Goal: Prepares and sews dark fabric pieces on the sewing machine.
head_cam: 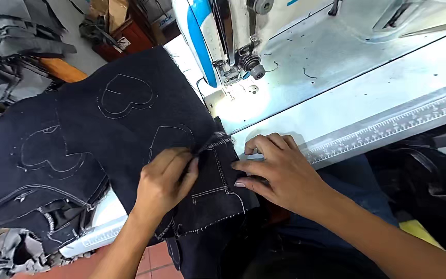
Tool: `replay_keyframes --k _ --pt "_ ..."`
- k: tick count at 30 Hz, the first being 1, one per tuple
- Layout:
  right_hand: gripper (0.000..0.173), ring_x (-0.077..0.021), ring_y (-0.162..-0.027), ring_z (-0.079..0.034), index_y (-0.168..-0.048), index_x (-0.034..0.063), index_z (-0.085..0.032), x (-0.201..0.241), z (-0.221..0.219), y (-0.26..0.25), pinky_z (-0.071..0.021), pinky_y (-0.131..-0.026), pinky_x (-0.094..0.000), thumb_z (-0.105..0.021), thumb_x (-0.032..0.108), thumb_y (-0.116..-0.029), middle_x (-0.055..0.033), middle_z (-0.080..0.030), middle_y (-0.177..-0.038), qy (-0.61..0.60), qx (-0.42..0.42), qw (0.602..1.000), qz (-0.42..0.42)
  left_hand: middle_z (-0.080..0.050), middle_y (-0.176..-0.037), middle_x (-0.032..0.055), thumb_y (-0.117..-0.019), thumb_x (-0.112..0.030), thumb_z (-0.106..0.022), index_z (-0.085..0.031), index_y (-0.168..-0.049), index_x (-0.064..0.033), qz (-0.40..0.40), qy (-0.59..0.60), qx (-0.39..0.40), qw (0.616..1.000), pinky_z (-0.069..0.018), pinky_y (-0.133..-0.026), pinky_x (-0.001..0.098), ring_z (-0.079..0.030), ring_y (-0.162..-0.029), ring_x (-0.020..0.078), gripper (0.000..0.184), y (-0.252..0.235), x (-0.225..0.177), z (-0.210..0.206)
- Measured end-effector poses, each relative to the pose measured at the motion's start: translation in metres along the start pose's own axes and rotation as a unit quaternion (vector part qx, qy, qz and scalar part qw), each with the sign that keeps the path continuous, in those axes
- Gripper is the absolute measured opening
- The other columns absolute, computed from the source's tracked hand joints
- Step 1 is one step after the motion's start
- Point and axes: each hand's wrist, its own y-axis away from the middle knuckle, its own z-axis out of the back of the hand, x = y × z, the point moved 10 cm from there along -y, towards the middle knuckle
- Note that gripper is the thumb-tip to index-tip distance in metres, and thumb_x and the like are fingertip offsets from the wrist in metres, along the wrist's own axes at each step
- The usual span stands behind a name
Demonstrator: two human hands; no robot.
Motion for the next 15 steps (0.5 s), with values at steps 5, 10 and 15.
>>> replay_keyframes --k 5,10,15 --pt "0.065 -0.0268 -0.091 -0.061 -0.102 0.0254 -0.079 -0.013 -0.011 -0.052 -0.0451 -0.079 -0.0542 -0.076 0.076 -0.0614 -0.0037 -0.066 -0.099 -0.032 0.108 0.990 0.084 -0.073 -0.123 0.0102 -0.0983 -0.018 -0.064 -0.066 -0.085 -0.0048 -0.043 0.120 0.071 0.989 -0.0558 -0.105 0.0409 -0.065 -0.126 0.0231 0.019 0.018 -0.013 -0.033" --pt "0.122 -0.0280 -0.100 -0.052 -0.141 0.0219 -0.063 -0.028 -0.030 -0.071 -0.0383 -0.085 -0.0515 -0.068 0.095 -0.0442 -0.0079 -0.058 -0.114 0.037 0.192 0.977 0.090 -0.071 -0.125 0.0106 -0.0954 -0.016 -0.070 -0.065 -0.091 -0.0049 0.019 0.223 0.083 0.971 -0.0538 -0.110 0.0430 -0.062 -0.131 0.0257 0.012 0.029 -0.002 -0.052" --pt "0.144 -0.0320 -0.102 -0.053 -0.155 0.0157 -0.046 -0.043 -0.012 -0.056 -0.0386 -0.086 -0.0549 -0.064 0.099 -0.0384 -0.0112 -0.058 -0.119 0.057 0.106 0.993 0.003 -0.071 -0.127 0.0100 -0.0947 -0.016 -0.070 -0.068 -0.097 -0.0043 0.016 0.250 0.100 0.963 -0.0509 -0.114 0.0452 -0.060 -0.132 0.0254 0.012 0.030 -0.003 -0.052"
